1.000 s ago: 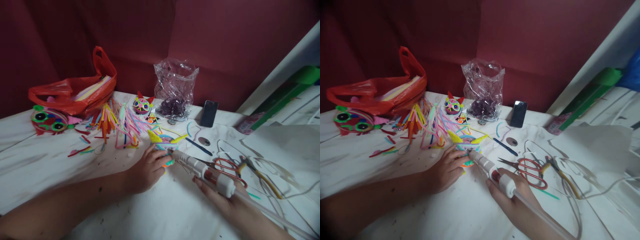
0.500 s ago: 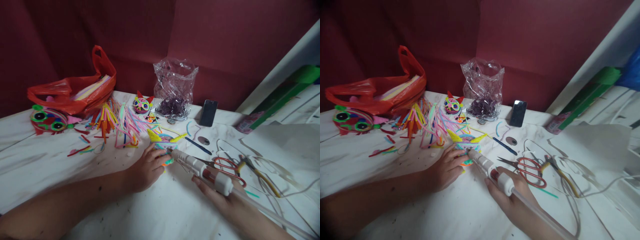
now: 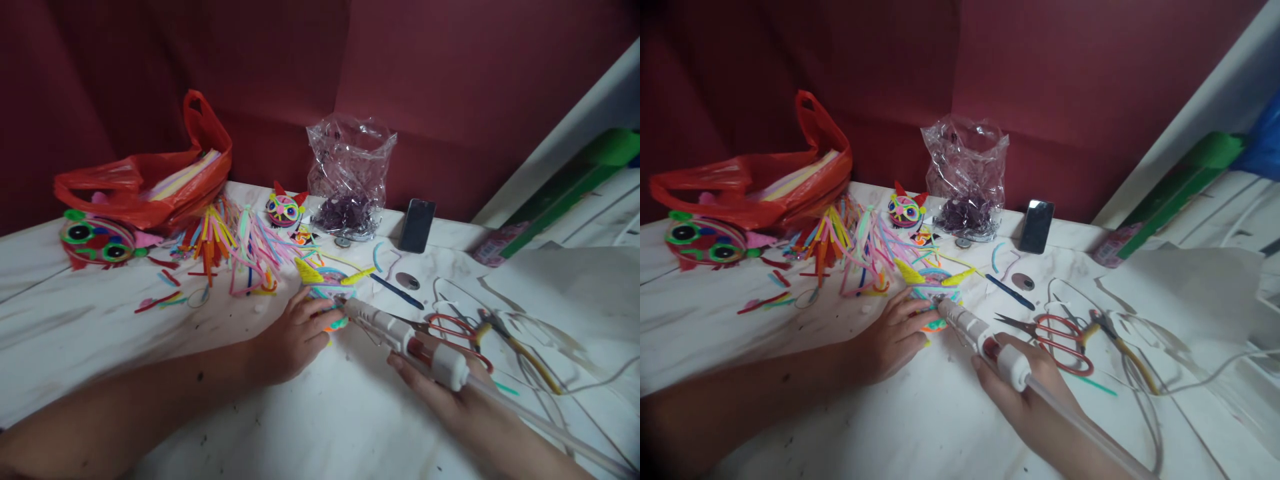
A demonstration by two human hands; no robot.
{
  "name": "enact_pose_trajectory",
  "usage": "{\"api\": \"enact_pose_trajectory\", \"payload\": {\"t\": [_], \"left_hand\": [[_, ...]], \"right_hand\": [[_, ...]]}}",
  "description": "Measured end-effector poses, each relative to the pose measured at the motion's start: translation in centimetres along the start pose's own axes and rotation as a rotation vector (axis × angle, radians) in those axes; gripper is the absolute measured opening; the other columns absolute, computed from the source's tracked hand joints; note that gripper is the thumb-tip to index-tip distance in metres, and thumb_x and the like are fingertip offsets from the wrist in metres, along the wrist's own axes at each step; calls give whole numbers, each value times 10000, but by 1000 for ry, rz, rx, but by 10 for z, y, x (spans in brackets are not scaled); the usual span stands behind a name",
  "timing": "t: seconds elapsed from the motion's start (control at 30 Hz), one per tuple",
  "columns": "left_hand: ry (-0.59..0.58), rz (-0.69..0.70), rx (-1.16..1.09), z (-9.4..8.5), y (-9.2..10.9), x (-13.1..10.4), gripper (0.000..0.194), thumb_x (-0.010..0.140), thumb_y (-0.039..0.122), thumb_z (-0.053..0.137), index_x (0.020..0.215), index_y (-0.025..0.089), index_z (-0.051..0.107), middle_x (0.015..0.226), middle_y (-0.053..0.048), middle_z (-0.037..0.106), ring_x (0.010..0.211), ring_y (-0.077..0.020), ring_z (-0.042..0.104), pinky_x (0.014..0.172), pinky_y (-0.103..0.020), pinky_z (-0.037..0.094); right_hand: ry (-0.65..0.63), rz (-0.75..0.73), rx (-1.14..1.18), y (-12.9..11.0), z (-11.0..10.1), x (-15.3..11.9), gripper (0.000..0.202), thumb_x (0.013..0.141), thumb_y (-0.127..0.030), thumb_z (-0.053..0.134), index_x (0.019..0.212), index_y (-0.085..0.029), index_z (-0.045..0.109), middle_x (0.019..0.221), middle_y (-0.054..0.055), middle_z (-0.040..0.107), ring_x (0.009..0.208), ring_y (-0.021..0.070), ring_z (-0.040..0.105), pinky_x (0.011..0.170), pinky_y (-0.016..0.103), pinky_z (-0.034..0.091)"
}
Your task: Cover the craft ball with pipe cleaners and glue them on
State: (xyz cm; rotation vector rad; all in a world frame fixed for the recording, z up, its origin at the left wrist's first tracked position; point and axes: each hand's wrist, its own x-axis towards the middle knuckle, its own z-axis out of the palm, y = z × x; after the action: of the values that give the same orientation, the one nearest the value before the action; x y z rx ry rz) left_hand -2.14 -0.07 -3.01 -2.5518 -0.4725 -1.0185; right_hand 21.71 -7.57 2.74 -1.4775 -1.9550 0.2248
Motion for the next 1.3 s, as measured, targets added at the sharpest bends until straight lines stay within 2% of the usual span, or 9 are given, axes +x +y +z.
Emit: {"api": "enact_pose_trajectory", "payload": {"t": [0.13, 0.4, 0.6, 0.77, 1.07, 1.3], "left_hand": [[3, -9, -20, 1, 0, -1, 104, 864, 112, 518, 807, 155, 593, 1219, -63, 620, 1235, -222, 432, 1127, -552, 278], [-1, -6, -30, -2, 0, 1, 84, 852, 96, 535, 806, 142, 588, 1196, -77, 628, 1226, -225, 438, 1124, -553, 279], [5, -4, -23, -2, 0, 2, 79, 845, 98, 546, 796, 145, 586, 1190, -77, 627, 1218, -223, 442, 1119, -549, 290], [17, 0, -8, -3, 1, 3, 96, 851, 101, 536, 785, 150, 585, 1180, -72, 632, 1193, -225, 463, 1110, -543, 307], [2, 2, -23, -2, 0, 2, 81, 841, 94, 549, 793, 145, 590, 1186, -79, 620, 1217, -230, 440, 1123, -545, 274], [15, -4, -28, 0, 0, 1, 81, 844, 94, 550, 794, 144, 590, 1202, -71, 624, 1211, -224, 447, 1134, -540, 260]], "right_hand": [[-42, -14, -21, -2, -3, 2, 322, 831, -470, 535, 603, -243, 553, 496, -15, 555, 464, 158, 546, 449, 256, 442], [-53, -25, 3, 3, -2, 1, 345, 837, -496, 523, 607, -241, 554, 504, -5, 562, 452, 156, 540, 437, 257, 442], [-33, -24, -14, 3, -1, 0, 370, 836, -518, 510, 596, -240, 547, 498, -5, 551, 455, 157, 539, 439, 257, 440], [44, -9, -14, 0, -1, 0, 370, 838, -520, 504, 593, -246, 549, 514, 4, 560, 497, 172, 569, 454, 263, 443], [-60, -23, 2, 2, -2, 2, 353, 838, -480, 518, 587, -231, 527, 487, -22, 537, 445, 141, 521, 429, 244, 416], [-9, -32, -42, 3, -1, 2, 330, 823, -483, 542, 607, -234, 551, 507, -14, 561, 468, 150, 543, 451, 244, 437]]}}
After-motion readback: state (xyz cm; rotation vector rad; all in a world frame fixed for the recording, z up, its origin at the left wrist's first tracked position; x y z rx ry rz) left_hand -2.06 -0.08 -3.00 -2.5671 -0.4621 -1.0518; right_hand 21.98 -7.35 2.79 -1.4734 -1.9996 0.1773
